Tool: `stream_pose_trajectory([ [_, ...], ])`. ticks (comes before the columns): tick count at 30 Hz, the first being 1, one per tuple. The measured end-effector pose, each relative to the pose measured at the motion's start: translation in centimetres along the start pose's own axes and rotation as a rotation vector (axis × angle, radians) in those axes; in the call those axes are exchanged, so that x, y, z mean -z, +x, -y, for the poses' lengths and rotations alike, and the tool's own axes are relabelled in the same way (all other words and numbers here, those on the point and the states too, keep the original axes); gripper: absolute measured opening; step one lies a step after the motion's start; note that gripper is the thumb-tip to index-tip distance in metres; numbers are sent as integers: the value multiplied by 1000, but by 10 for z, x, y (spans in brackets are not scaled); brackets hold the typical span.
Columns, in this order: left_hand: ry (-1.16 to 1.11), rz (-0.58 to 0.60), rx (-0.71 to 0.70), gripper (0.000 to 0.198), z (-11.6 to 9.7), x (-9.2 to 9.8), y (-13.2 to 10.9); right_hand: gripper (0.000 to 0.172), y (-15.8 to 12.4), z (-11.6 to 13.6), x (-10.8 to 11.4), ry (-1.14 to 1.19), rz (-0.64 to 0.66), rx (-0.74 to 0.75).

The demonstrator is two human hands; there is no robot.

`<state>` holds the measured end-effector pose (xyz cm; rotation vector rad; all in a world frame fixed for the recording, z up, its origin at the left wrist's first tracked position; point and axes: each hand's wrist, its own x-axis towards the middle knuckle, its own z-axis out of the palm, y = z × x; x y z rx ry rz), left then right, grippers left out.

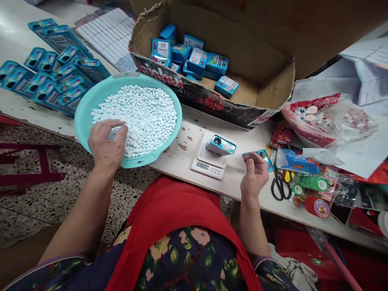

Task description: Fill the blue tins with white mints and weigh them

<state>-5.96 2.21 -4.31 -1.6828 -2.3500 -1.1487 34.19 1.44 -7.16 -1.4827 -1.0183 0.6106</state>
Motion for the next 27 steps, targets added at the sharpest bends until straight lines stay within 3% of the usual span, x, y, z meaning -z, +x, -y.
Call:
stream_pose_trajectory([
  [7, -18, -8, 41, 20, -2, 1, 1, 36, -3, -7, 5, 17, -23, -39],
  [18, -49, 12, 83, 22, 1, 1, 0, 34, -5, -14, -1, 37, 50, -97],
  [27, -109, -65, 66, 21, 4, -5, -1, 35, -6, -15, -6, 7, 72, -111],
])
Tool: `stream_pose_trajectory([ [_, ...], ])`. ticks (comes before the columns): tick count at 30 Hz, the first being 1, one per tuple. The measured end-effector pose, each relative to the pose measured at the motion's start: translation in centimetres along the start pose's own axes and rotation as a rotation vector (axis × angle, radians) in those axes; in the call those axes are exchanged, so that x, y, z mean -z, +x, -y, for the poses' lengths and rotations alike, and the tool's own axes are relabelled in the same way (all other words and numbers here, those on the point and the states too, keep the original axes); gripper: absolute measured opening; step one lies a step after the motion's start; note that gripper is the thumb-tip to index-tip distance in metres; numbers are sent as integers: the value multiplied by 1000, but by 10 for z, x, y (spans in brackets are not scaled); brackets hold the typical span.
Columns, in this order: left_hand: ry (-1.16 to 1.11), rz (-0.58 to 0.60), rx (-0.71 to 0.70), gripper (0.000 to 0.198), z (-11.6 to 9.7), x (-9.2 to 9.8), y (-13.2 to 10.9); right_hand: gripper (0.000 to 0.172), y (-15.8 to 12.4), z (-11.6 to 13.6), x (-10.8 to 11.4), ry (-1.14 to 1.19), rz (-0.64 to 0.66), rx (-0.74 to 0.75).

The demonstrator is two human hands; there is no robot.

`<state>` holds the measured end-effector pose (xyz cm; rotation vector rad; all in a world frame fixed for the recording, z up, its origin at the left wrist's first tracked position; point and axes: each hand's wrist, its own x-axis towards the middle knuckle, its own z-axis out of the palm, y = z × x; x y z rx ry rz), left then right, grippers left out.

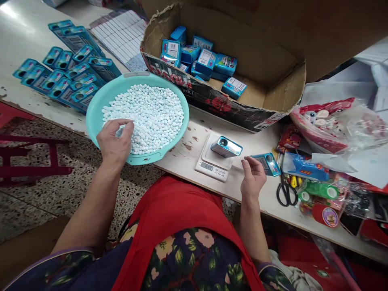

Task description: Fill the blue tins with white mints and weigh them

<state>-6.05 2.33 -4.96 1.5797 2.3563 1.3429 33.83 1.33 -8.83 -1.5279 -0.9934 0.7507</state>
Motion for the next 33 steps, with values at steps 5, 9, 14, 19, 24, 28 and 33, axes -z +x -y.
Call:
stream_pose_trajectory([
  [5, -7, -12, 7, 20, 2, 0, 0, 34, 1, -3, -1, 34, 24, -7],
  [9, -11, -22, 11, 19, 2, 1, 0, 38, 4, -5, -2, 43, 73, 45],
  [14, -26, -19, 17, 19, 2, 2, 0, 50, 12, -9, -7, 39, 157, 122],
  [19, -45, -16, 6, 19, 1, 2, 0, 58, 16, -9, -17, -15, 202, 144],
  [24, -55, -11, 4, 19, 0, 2, -1, 57, 16, -11, -19, -1, 224, 135],
  [28, -82, -5, -2, 19, -1, 3, 0, 57, 15, -11, -19, -18, 215, 116],
  [33, -111, 0, -24, 18, -2, 4, 0, 59, 14, -8, -21, -10, 194, 106],
])
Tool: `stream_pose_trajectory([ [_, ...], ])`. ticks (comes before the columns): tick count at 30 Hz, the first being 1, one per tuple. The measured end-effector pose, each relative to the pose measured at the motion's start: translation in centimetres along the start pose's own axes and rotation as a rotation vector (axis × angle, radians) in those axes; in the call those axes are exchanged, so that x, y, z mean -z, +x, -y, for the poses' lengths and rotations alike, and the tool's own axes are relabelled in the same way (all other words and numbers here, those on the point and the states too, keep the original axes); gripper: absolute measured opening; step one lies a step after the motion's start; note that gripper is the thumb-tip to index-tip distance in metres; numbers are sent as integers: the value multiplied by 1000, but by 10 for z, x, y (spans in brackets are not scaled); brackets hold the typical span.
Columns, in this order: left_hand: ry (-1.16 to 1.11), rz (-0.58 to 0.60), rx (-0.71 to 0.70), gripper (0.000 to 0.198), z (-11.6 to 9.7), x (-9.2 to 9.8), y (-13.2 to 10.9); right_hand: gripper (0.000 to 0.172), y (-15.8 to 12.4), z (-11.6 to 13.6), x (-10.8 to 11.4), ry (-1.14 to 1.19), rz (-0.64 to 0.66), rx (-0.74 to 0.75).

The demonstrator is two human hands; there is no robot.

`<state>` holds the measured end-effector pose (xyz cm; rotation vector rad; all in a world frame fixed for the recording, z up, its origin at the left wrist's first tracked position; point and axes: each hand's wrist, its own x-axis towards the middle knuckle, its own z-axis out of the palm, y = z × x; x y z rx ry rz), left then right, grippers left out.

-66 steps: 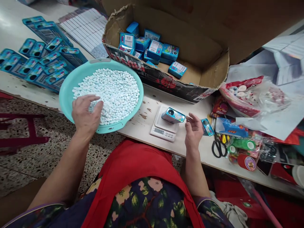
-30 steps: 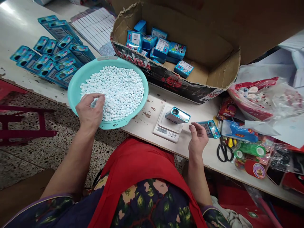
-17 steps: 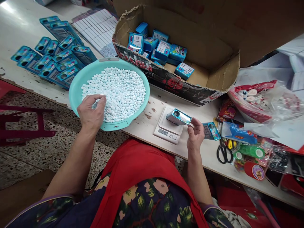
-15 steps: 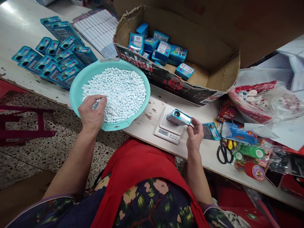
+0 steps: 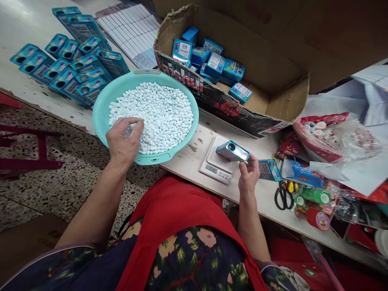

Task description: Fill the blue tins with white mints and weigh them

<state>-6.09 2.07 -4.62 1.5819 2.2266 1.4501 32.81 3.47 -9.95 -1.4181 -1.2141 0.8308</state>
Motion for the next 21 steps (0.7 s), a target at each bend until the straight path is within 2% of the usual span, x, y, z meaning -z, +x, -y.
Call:
stream_pose_trajectory([
  [21, -27, 37, -3, 18, -5, 3, 0, 59, 1, -6, -3, -10, 22, 6],
])
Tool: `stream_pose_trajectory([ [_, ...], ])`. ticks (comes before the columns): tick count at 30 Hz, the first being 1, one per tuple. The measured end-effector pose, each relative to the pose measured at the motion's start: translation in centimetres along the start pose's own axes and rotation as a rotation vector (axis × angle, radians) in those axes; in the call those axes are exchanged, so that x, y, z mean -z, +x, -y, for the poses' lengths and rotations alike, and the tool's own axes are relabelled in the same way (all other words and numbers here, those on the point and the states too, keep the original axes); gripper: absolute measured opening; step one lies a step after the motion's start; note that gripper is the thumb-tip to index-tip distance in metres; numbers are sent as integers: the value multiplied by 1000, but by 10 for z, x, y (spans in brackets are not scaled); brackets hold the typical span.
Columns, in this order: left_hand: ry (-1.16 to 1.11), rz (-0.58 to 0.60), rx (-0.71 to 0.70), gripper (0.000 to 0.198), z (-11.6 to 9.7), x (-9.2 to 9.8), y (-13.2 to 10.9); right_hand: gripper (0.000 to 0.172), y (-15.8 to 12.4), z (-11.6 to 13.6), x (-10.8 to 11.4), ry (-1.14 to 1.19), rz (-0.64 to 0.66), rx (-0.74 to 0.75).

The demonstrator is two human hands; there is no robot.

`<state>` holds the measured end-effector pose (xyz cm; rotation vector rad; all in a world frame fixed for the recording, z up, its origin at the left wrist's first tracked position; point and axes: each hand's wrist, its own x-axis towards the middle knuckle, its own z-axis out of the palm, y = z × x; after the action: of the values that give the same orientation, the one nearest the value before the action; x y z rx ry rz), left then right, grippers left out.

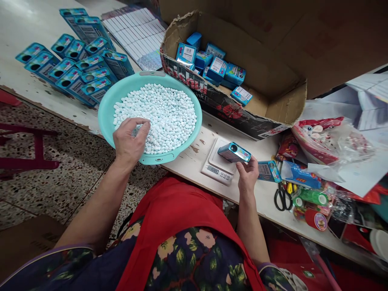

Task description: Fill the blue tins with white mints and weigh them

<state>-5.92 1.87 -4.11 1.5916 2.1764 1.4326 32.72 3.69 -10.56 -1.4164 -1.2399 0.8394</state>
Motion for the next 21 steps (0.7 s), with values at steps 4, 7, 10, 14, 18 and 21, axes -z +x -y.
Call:
stream_pose_trajectory([
  [4, 10, 4, 5, 19, 0, 0, -1, 60, 1, -2, 1, 4, -10, -12],
  [7, 14, 2, 6, 20, 1, -1, -1, 61, 1, -4, 2, 9, -5, -19],
  [10, 19, -8, 9, 19, 1, -2, -1, 62, 1, -7, 4, -8, 3, -17],
  [14, 40, -10, 39, 19, 1, -2, 0, 64, 3, -9, 6, -18, 15, -18],
  [18, 43, -7, 67, 20, 2, -3, 0, 65, 6, -8, 4, -35, 35, -12],
  [21, 56, -8, 99, 22, 3, -3, 0, 65, 8, -6, 4, -45, 51, 1],
])
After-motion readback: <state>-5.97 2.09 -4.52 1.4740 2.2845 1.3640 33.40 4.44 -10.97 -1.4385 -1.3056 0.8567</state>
